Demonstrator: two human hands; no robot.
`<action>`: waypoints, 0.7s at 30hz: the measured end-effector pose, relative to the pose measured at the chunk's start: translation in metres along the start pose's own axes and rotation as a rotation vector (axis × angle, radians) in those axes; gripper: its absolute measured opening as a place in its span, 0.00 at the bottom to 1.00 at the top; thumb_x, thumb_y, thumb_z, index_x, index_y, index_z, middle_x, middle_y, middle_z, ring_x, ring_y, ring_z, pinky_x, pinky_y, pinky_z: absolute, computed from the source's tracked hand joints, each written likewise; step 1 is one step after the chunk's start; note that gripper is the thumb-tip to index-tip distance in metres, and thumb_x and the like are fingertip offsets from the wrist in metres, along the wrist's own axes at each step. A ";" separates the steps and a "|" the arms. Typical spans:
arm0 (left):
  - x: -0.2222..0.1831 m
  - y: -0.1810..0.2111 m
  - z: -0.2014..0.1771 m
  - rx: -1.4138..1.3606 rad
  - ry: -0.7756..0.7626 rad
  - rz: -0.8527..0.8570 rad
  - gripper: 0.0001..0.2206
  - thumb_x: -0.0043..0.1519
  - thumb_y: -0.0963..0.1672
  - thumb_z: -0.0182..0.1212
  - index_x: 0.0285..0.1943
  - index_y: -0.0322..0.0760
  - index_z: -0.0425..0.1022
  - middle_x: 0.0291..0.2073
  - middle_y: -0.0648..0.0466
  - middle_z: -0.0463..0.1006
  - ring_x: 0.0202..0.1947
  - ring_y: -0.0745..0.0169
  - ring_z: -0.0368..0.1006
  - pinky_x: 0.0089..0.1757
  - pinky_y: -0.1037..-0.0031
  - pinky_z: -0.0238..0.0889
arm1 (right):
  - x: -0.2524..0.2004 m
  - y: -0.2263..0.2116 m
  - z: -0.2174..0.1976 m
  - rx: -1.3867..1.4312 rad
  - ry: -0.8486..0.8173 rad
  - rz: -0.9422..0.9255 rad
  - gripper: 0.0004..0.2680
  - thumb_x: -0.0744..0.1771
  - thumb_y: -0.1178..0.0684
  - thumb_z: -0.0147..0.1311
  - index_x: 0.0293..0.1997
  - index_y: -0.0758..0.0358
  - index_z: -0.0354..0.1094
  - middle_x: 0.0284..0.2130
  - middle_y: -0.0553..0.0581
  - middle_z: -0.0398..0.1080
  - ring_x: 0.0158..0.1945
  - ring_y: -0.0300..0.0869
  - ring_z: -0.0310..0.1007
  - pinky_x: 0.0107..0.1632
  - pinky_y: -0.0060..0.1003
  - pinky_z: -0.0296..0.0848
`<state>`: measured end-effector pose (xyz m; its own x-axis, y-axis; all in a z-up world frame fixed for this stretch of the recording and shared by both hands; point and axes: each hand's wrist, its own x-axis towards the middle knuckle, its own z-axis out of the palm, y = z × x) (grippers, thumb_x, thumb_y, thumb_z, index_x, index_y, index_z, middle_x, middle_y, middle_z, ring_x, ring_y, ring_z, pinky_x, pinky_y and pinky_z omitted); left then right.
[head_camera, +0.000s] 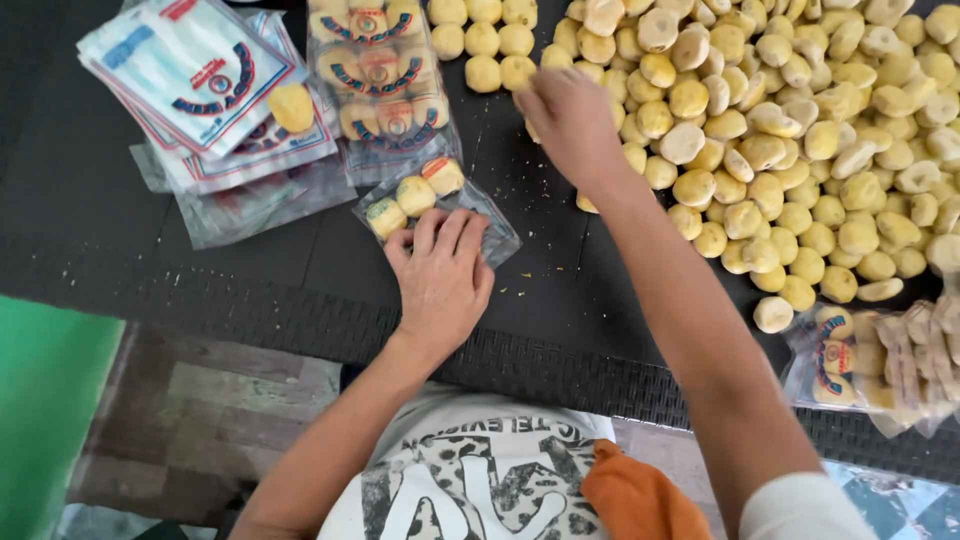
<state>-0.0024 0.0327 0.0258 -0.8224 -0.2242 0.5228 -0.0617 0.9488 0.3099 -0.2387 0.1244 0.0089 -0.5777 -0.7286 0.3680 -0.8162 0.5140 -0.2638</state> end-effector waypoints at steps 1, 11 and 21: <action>0.001 -0.001 0.000 -0.012 -0.008 0.001 0.13 0.53 0.40 0.56 0.48 0.40 0.73 0.46 0.57 0.72 0.49 0.55 0.64 0.45 0.60 0.50 | -0.014 -0.007 -0.014 0.142 -0.024 0.157 0.15 0.70 0.47 0.48 0.24 0.60 0.54 0.18 0.53 0.55 0.22 0.43 0.54 0.29 0.41 0.52; -0.007 -0.006 0.002 -0.080 0.020 0.051 0.08 0.67 0.42 0.51 0.54 0.38 0.70 0.42 0.56 0.68 0.51 0.60 0.62 0.47 0.63 0.47 | -0.123 -0.090 -0.045 0.762 -0.199 0.392 0.11 0.59 0.57 0.67 0.42 0.60 0.73 0.30 0.53 0.75 0.28 0.37 0.77 0.29 0.28 0.76; -0.007 -0.014 -0.017 -0.062 -0.017 0.147 0.10 0.69 0.38 0.49 0.58 0.34 0.69 0.46 0.50 0.70 0.53 0.60 0.64 0.53 0.61 0.49 | -0.131 -0.102 -0.042 0.242 -0.073 0.074 0.23 0.62 0.47 0.63 0.59 0.63 0.61 0.44 0.57 0.66 0.44 0.49 0.71 0.44 0.40 0.76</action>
<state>0.0137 0.0177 0.0312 -0.8298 -0.0796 0.5524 0.0945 0.9554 0.2797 -0.0795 0.1863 0.0246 -0.6267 -0.7284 0.2769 -0.7423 0.4500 -0.4964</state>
